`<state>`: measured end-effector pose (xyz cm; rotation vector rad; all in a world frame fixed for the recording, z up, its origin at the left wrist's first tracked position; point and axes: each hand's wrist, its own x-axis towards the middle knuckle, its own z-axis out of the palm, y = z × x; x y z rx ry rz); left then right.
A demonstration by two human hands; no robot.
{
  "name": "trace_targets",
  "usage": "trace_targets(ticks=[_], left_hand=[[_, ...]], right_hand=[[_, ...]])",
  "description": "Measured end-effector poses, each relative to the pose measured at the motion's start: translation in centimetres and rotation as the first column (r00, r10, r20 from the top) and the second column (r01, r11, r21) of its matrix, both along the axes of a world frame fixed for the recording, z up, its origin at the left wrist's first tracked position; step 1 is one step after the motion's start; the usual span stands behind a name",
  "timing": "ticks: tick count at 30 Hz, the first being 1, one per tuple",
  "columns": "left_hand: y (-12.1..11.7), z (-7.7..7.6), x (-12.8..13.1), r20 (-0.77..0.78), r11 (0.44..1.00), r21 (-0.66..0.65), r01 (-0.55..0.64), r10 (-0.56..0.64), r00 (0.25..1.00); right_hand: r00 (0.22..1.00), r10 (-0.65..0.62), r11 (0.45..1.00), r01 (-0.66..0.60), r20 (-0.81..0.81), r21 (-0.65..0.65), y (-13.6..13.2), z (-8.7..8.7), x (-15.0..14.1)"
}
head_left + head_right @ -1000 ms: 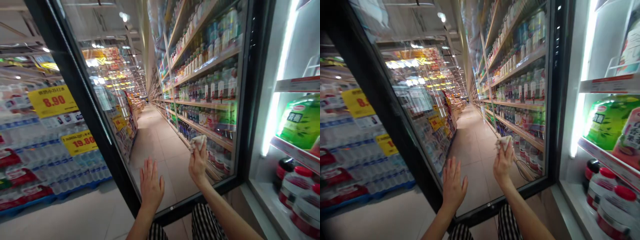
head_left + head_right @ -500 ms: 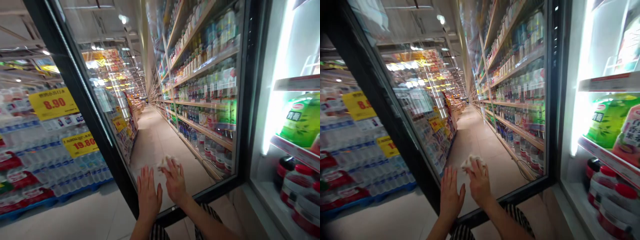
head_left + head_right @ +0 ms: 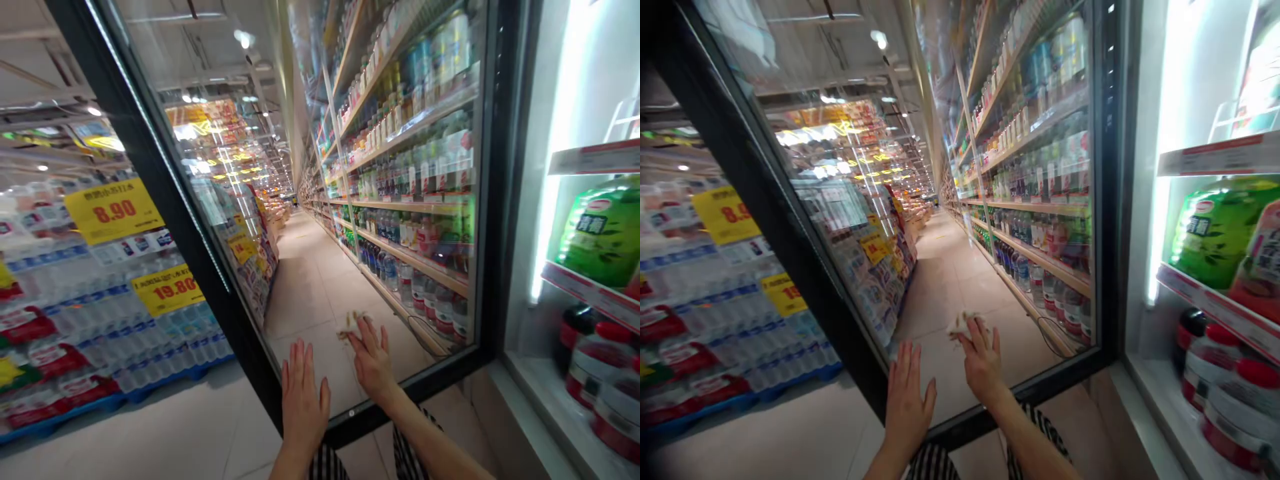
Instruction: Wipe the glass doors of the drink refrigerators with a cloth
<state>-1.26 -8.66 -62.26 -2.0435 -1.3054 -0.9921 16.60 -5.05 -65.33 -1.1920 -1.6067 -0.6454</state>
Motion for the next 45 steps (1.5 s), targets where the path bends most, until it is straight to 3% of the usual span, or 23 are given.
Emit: trace_targets(ticks=[5,11,16,20,22,27,31,34,36,40,45], left_hand=[[0.1,0.3,0.3,0.008,1.0,0.02,-0.004,0.004,1.0],[0.8,1.9,1.3,0.015,0.999,0.032,0.009,-0.009,1.0],[1.7,2.8,1.0,0.007,0.997,0.066,-0.026,0.026,1.0],[2.0,2.9,1.0,0.02,0.996,0.075,-0.045,0.043,0.999],[1.9,2.9,1.0,0.011,0.997,0.073,-0.041,0.04,0.999],[1.3,3.6,1.5,0.002,0.995,0.099,-0.02,0.019,1.0],[1.5,5.4,2.3,0.026,0.99,0.139,0.012,-0.016,1.0],[2.2,6.4,2.1,0.035,0.992,0.128,-0.004,-0.001,0.999],[2.6,6.5,1.7,0.013,0.991,0.131,-0.009,0.007,1.0],[3.0,6.0,1.4,0.0,0.99,0.138,-0.026,0.026,1.0],[3.1,5.9,1.6,-0.003,0.99,0.14,-0.021,0.022,1.0]], right_hand=[[0.927,-0.224,0.971,0.24,-0.302,0.016,1.2,2.0,2.6],[1.0,0.01,1.0,-0.01,-0.011,0.018,0.8,3.6,-0.1],[0.959,-0.132,0.987,0.151,-0.252,0.057,1.4,6.1,0.5],[0.999,0.033,0.998,-0.034,0.015,0.055,1.0,6.8,-0.5],[0.995,0.062,0.996,-0.067,0.075,0.063,1.1,7.0,-0.3],[0.973,-0.118,0.988,0.135,-0.197,0.077,1.7,8.0,1.2],[1.0,0.012,0.998,-0.012,0.006,0.055,1.2,7.5,0.3],[1.0,0.004,0.996,-0.004,-0.005,0.09,1.1,7.6,0.1],[1.0,-0.007,0.993,0.009,-0.018,0.115,1.5,8.3,0.5],[0.987,0.067,0.978,-0.094,0.143,0.188,2.8,10.5,0.8],[0.985,0.06,0.952,-0.105,0.161,0.287,3.7,12.6,-1.3]])
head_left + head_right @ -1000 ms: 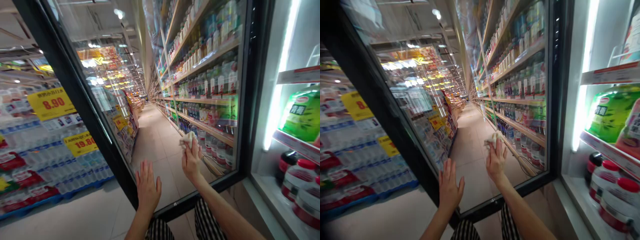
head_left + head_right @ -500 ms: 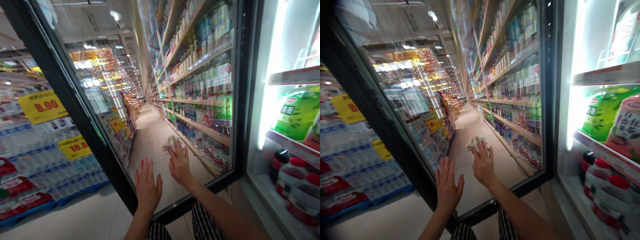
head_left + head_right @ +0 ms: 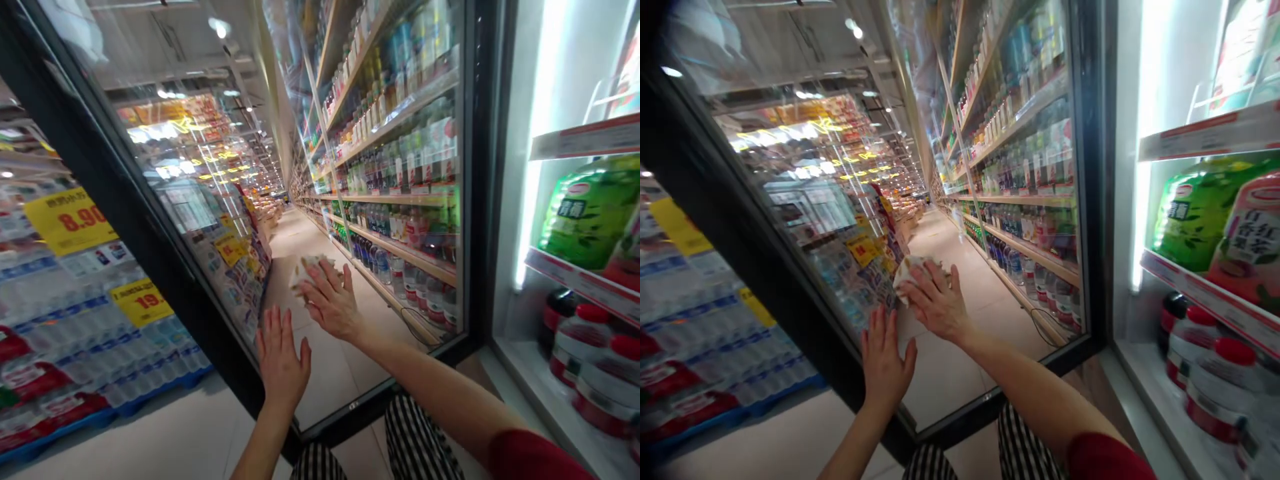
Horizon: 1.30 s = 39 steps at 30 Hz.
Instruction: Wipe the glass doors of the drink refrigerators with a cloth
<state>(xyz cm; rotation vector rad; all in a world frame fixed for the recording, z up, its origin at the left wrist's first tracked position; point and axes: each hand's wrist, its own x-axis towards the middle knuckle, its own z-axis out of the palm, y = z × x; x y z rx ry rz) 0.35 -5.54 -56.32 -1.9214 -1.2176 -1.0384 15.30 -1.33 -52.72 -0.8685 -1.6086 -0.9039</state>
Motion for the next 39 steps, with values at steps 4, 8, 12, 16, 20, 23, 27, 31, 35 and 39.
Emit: trace_targets(ticks=[4,8,12,16,20,23,27,31,35,39], left_hand=[[0.0,0.1,0.1,0.001,1.0,0.007,-0.008,0.008,1.0],[-0.1,0.0,-0.3,-0.011,1.0,0.015,-0.007,0.007,1.0],[0.0,0.8,-0.4,-0.002,0.998,0.056,0.008,-0.008,1.0],[0.6,2.5,0.3,0.002,0.993,0.11,0.028,-0.028,1.0],[1.1,3.6,0.5,-0.021,0.995,0.098,0.002,0.0,1.0],[1.2,3.4,0.4,-0.05,0.996,0.09,-0.006,0.01,0.999],[1.4,3.1,0.5,-0.016,0.994,0.103,-0.021,0.023,1.0],[1.4,3.2,0.3,-0.032,0.995,0.099,-0.002,0.006,0.999],[1.3,3.1,0.2,-0.039,0.995,0.101,0.016,-0.012,0.999],[1.4,3.0,0.5,-0.002,0.995,0.102,0.005,-0.004,1.0]], right_hand=[[0.999,-0.04,0.996,0.043,-0.036,0.072,0.7,1.0,-0.8],[0.993,-0.083,0.988,0.093,-0.084,0.119,1.9,1.6,2.5],[0.864,-0.175,0.979,0.204,-0.472,0.011,2.1,1.4,5.3],[0.955,-0.099,0.994,0.11,-0.28,0.027,1.0,-0.4,2.8],[0.996,-0.064,0.996,0.067,-0.057,0.064,1.0,-0.9,2.6],[0.901,-0.144,0.986,0.167,-0.41,0.021,1.8,0.2,4.7],[0.915,-0.124,0.991,0.137,-0.383,0.006,1.4,0.0,4.0],[0.999,-0.021,0.999,0.02,0.028,0.039,1.0,-1.5,3.1],[0.939,-0.14,0.986,0.162,-0.316,0.045,1.8,-0.1,5.7],[0.928,-0.155,0.982,0.183,-0.338,0.05,1.8,0.9,5.2]])
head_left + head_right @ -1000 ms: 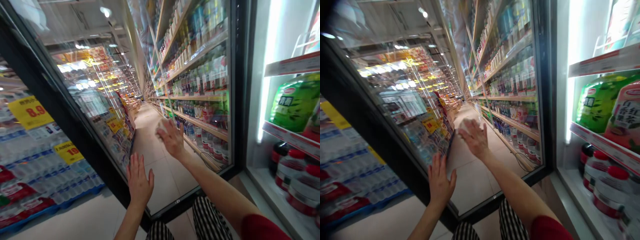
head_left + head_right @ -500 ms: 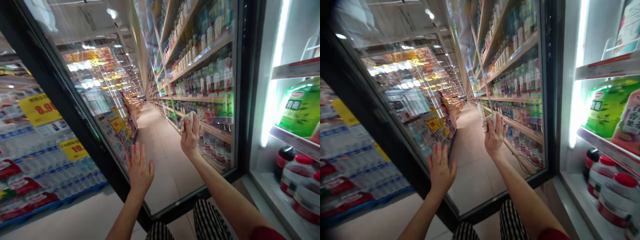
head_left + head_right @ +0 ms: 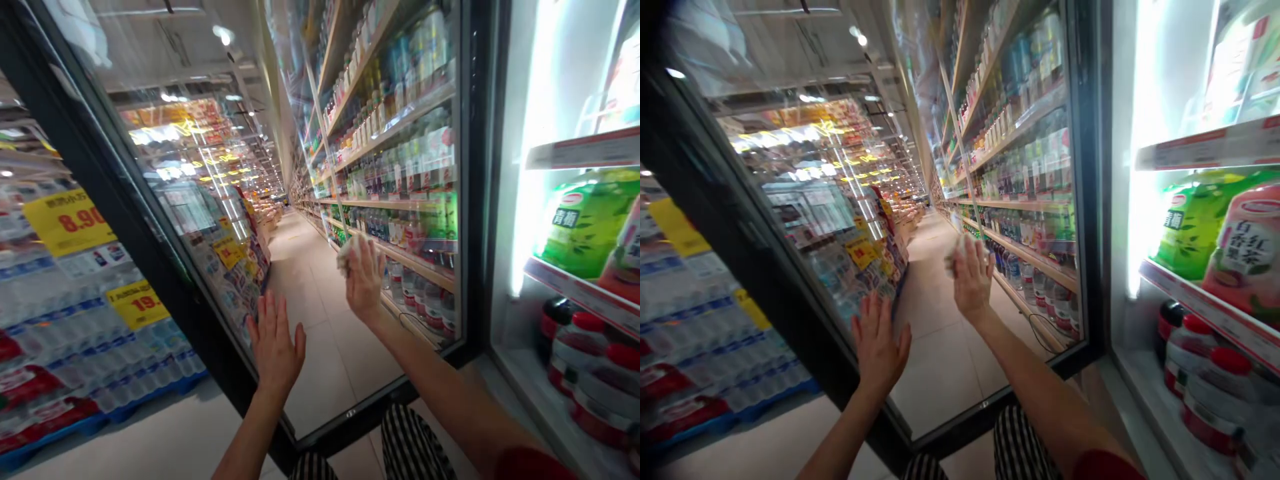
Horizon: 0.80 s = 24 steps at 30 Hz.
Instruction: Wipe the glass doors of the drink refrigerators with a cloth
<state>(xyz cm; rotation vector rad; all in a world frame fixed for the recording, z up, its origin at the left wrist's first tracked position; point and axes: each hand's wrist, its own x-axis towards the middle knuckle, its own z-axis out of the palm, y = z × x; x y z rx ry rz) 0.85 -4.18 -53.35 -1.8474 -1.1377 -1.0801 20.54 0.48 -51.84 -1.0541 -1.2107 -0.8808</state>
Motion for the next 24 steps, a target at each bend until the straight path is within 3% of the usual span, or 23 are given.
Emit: trace_targets(ticks=[2,4,8,10,11,13,15,16,18,20,22,24], left_hand=[[0.0,0.0,0.0,0.006,1.0,-0.003,0.006,-0.006,1.0],[0.0,0.0,-0.1,-0.004,1.0,-0.011,0.006,-0.006,1.0],[0.0,0.0,-0.1,-0.026,1.0,-0.008,0.0,0.0,1.0],[0.0,0.0,0.0,-0.014,1.0,-0.001,-0.001,0.001,1.0],[0.1,-0.1,0.0,-0.005,1.0,0.005,0.0,0.0,1.0],[0.1,-0.1,0.0,0.007,1.0,0.011,0.003,-0.003,1.0],[0.1,-0.1,-0.2,0.002,1.0,0.005,0.005,-0.005,1.0],[0.0,-0.1,-0.3,-0.008,1.0,-0.002,0.006,-0.006,1.0],[-0.3,0.0,-0.4,-0.026,1.0,-0.014,0.007,-0.008,1.0],[-0.5,0.1,-0.2,-0.029,1.0,-0.005,0.008,-0.009,1.0],[-0.5,0.5,0.6,-0.035,1.0,0.015,0.023,-0.022,0.999],[-0.1,1.2,1.7,-0.061,0.998,0.037,0.054,-0.052,0.997]], right_hand=[[0.986,0.03,0.999,-0.027,0.163,-0.021,-0.2,-0.1,-0.7],[0.977,0.024,1.0,-0.02,0.211,-0.021,-0.1,-0.1,-0.6],[0.996,-0.035,0.999,0.035,-0.086,-0.005,0.5,0.9,1.0],[0.988,-0.018,1.0,0.018,-0.151,-0.003,0.5,1.0,0.5],[0.996,0.008,1.0,-0.008,-0.094,-0.003,0.3,0.8,-0.3],[0.982,0.079,0.997,-0.077,0.174,-0.017,-0.2,-0.1,-1.9],[0.902,0.12,0.993,-0.111,0.415,-0.044,-0.5,-0.8,-2.5],[0.882,0.115,0.993,-0.105,0.457,-0.047,-0.4,-0.9,-2.0],[0.939,0.059,0.998,-0.048,0.34,-0.039,0.0,-0.5,0.1],[0.998,-0.032,0.999,0.033,0.051,-0.02,0.5,0.3,2.6],[0.987,-0.083,0.996,0.081,-0.138,-0.023,0.7,0.9,4.0],[0.996,-0.068,0.997,0.066,-0.057,-0.033,0.4,0.8,3.7]])
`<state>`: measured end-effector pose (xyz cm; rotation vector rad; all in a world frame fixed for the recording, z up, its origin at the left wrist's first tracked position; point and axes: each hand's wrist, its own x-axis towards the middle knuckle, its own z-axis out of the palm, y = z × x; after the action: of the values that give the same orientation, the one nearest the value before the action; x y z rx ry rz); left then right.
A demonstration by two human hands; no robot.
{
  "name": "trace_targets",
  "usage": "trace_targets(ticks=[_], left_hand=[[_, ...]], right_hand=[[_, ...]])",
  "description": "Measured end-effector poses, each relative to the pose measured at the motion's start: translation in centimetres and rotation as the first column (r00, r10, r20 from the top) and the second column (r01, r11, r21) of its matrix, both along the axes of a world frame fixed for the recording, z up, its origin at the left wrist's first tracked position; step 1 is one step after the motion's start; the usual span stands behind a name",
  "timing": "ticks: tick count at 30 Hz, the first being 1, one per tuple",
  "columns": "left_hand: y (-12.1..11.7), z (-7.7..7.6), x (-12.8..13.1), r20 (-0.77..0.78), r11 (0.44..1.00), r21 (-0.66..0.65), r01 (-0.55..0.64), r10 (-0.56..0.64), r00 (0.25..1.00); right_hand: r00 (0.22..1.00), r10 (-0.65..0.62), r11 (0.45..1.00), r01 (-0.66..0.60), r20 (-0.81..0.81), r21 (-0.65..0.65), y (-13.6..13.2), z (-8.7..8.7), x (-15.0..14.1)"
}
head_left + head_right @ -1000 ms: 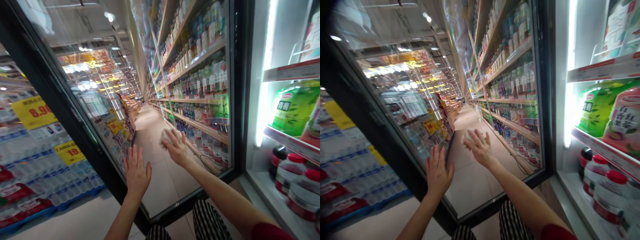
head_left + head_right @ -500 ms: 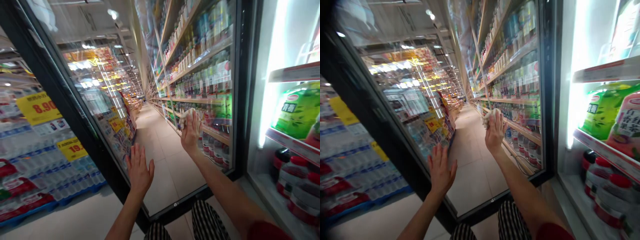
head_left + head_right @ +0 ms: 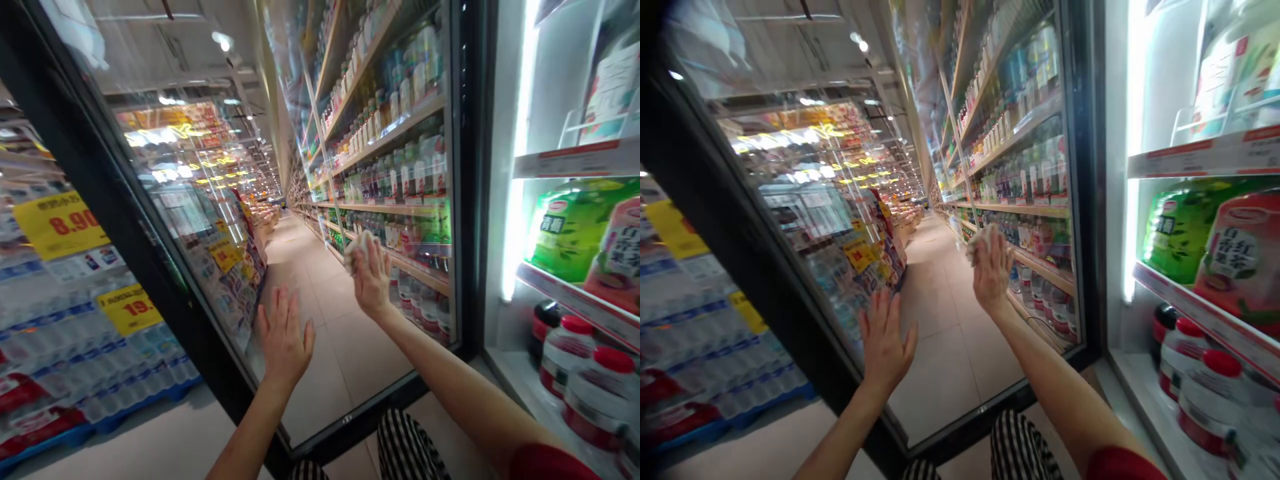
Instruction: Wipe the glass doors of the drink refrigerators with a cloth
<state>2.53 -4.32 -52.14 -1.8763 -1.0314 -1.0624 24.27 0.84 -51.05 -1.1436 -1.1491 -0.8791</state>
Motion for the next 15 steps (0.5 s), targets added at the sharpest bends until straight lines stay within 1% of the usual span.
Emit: trace_targets(ticks=[2,3,4,5,6,7,8,10,11,12,13,14,15], left_hand=[[0.5,1.0,1.2,-0.025,0.999,0.016,0.033,-0.033,0.999],[0.9,1.6,1.6,-0.031,0.999,0.023,0.041,-0.041,0.999],[1.2,2.1,2.0,-0.035,0.999,0.032,0.044,-0.042,0.998],[1.5,2.5,2.3,-0.042,0.998,0.043,0.043,-0.042,0.998],[1.8,2.8,2.4,-0.052,0.998,0.053,0.041,-0.038,0.998],[2.0,3.0,2.5,-0.061,0.998,0.06,0.035,-0.032,0.998],[2.2,3.0,2.5,-0.066,0.997,0.067,0.028,-0.024,0.998],[2.4,2.9,2.6,-0.057,0.997,0.074,0.015,-0.011,0.998],[2.5,2.7,2.7,-0.045,0.997,0.074,0.01,-0.007,0.999],[2.5,2.5,2.8,-0.03,0.997,0.074,0.007,-0.005,1.0],[2.5,2.4,2.9,-0.018,0.997,0.08,0.007,-0.005,1.0],[2.5,2.3,3.0,-0.01,0.996,0.087,0.008,-0.007,1.0],[2.5,2.2,3.1,-0.007,0.996,0.094,0.008,-0.008,1.0]], right_hand=[[0.972,0.051,0.999,-0.046,0.227,-0.027,-0.3,-0.6,-0.9],[0.949,0.066,0.998,-0.059,0.308,-0.032,-0.3,-0.9,-1.0],[0.94,0.064,0.998,-0.058,0.336,-0.029,-0.2,-1.1,-0.7],[0.95,0.047,0.999,-0.043,0.308,-0.021,0.1,-1.3,0.2],[0.974,0.018,1.0,-0.017,0.225,-0.009,0.5,-1.2,1.4],[0.995,-0.015,1.0,0.014,0.101,0.002,1.0,-1.0,3.0],[0.998,-0.044,0.999,0.044,-0.043,0.009,1.4,-0.7,4.5],[0.954,-0.072,0.996,0.084,-0.289,0.027,2.0,-0.1,6.7],[0.934,-0.069,0.995,0.088,-0.35,0.039,2.1,0.1,7.1],[0.933,-0.056,0.996,0.079,-0.355,0.05,1.9,0.2,6.8],[0.954,-0.034,0.997,0.052,-0.296,0.052,1.7,0.2,6.1],[0.984,-0.005,0.999,0.012,-0.18,0.041,1.3,0.0,5.1],[0.999,0.031,0.999,-0.031,-0.031,0.017,1.0,-0.3,4.2]])
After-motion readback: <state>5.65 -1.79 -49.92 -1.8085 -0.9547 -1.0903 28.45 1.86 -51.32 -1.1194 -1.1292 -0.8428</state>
